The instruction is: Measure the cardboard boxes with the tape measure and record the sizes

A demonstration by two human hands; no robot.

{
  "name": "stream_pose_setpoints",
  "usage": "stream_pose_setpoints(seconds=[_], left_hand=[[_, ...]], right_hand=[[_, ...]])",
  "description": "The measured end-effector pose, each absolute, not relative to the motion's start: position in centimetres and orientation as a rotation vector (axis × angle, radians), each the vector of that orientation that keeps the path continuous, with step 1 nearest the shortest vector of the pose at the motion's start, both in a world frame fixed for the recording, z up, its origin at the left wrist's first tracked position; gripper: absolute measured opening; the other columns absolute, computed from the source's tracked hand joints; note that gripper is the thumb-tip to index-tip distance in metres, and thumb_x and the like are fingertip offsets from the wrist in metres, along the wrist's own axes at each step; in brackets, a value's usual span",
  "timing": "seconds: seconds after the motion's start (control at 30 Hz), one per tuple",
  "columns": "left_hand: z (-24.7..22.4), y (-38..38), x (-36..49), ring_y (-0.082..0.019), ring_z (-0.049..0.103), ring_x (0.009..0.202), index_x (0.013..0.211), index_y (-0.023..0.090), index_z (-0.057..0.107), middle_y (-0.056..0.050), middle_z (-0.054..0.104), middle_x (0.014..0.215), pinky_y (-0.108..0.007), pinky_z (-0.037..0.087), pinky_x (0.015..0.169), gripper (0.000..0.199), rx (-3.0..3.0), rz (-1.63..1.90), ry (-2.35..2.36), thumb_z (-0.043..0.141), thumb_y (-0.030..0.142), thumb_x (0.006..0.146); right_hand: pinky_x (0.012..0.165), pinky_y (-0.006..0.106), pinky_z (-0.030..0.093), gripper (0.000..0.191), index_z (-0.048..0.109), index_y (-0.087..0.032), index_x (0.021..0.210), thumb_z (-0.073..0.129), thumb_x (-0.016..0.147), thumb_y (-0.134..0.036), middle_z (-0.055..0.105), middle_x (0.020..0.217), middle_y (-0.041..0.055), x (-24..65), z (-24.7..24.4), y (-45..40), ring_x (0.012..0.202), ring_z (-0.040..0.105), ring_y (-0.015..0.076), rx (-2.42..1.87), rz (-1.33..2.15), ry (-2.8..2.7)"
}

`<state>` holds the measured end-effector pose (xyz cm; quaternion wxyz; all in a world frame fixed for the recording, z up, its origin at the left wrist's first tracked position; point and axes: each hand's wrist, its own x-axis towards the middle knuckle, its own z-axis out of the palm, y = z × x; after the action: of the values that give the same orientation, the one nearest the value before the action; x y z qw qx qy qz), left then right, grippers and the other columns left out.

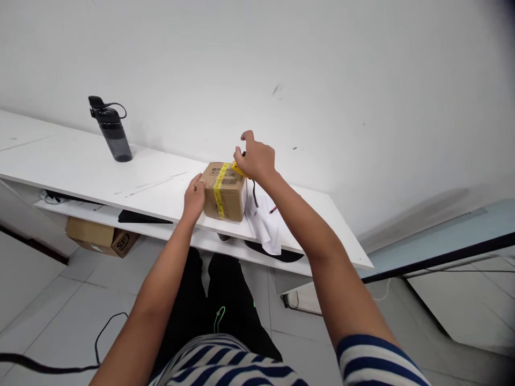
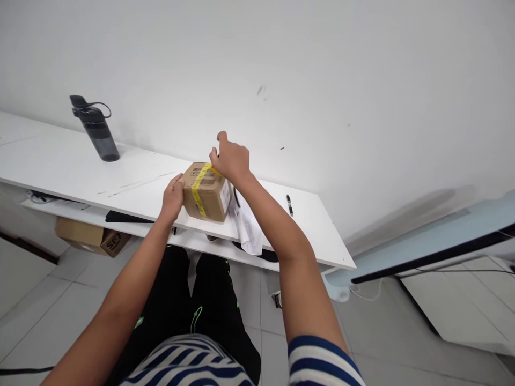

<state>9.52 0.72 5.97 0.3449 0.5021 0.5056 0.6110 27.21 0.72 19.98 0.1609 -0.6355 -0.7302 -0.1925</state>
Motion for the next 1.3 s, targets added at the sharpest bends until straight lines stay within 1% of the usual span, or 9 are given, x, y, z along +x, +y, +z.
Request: stream_pose_setpoints(seconds=[0.1,0.2,0.4,0.57,0.67,0.8,0.93,1.13,1.3], left_hand=[[5.5,1.6,7.7,-0.025,0.061,0.114,0.132,0.026,0.058,-0.008,0.061,0.133,-0.043,0.054,0.092,0.046,1.037,1.543,1.294,0.044,0.044,0.092],[3.9,1.1,6.5,-0.022,0.066,0.101,0.128,0.026,0.057,-0.008,0.063,0.125,-0.041,0.058,0.083,0.044,0.894,1.457,1.245,0.040,0.044,0.092],[0.9,-1.8,6.4,-0.024,0.058,0.117,0.114,0.019,0.061,-0.012,0.063,0.122,-0.041,0.045,0.105,0.031,0.990,1.673,1.598,0.049,0.031,0.089],[2.8,-2.1,6.5,-0.026,0.042,0.138,0.130,0.021,0.057,-0.010,0.054,0.142,-0.042,0.029,0.118,0.047,1.282,1.787,1.555,0.046,0.050,0.094],[3.7,-1.3,6.5,-0.028,0.040,0.141,0.144,0.024,0.044,-0.010,0.043,0.153,-0.041,0.033,0.116,0.065,1.243,1.647,1.383,0.052,0.059,0.089],[3.7,-0.6,6.6,-0.027,0.047,0.135,0.146,0.028,0.041,-0.008,0.047,0.150,-0.039,0.039,0.111,0.068,1.231,1.625,1.314,0.059,0.057,0.086],[3.8,-0.2,6.3,-0.028,0.053,0.128,0.152,0.030,0.029,-0.011,0.050,0.146,-0.042,0.043,0.106,0.078,1.267,1.598,1.310,0.064,0.049,0.085],[4.3,-0.6,6.0,-0.026,0.053,0.127,0.149,0.032,0.039,-0.006,0.057,0.140,-0.042,0.040,0.108,0.060,1.456,1.640,1.315,0.054,0.041,0.091],[4.2,-0.7,5.9,-0.028,0.051,0.131,0.148,0.033,0.043,-0.005,0.054,0.144,-0.042,0.039,0.110,0.063,1.369,1.592,1.391,0.058,0.047,0.088]], right_hand=[[0.075,0.033,0.039,0.049,0.031,-0.009,0.140,0.025,0.099,-0.035,0.069,0.093,0.0135,27.0,20.0,1.1,0.082,0.062,0.0249,-1.827,-0.539,-2.103],[0.076,0.034,0.039,0.048,0.033,-0.009,0.139,0.027,0.099,-0.036,0.070,0.096,0.0151,25.4,19.3,1.8,0.085,0.063,0.0258,-1.798,-0.492,-2.166],[0.076,0.033,0.039,0.048,0.033,-0.011,0.140,0.032,0.099,-0.035,0.071,0.100,0.0150,20.6,17.6,3.5,0.089,0.064,0.0259,-1.676,-0.449,-2.301],[0.078,0.035,0.039,0.050,0.031,-0.012,0.142,0.032,0.100,-0.038,0.071,0.105,0.0173,17.4,17.1,4.1,0.095,0.064,0.0277,-1.585,-0.503,-2.434],[0.078,0.035,0.038,0.051,0.029,-0.012,0.143,0.030,0.100,-0.038,0.071,0.105,0.0172,15.9,17.0,4.2,0.094,0.064,0.0276,-1.565,-0.510,-2.469],[0.077,0.034,0.037,0.049,0.028,-0.011,0.142,0.028,0.101,-0.036,0.070,0.108,0.0182,14.3,17.0,4.1,0.094,0.063,0.0266,-1.517,-0.543,-2.537],[0.076,0.034,0.036,0.045,0.031,-0.011,0.139,0.029,0.100,-0.034,0.069,0.109,0.0196,13.3,17.1,4.1,0.093,0.062,0.0265,-1.460,-0.608,-2.597],[0.072,0.033,0.036,0.039,0.038,-0.012,0.132,0.034,0.095,-0.026,0.070,0.104,0.0165,13.2,17.3,4.4,0.086,0.062,0.0253,-1.409,-0.596,-2.661],[0.067,0.031,0.034,0.037,0.042,-0.012,0.126,0.035,0.093,-0.026,0.071,0.098,0.0146,16.1,16.9,4.4,0.080,0.063,0.0248,-1.429,-0.628,-2.611]])
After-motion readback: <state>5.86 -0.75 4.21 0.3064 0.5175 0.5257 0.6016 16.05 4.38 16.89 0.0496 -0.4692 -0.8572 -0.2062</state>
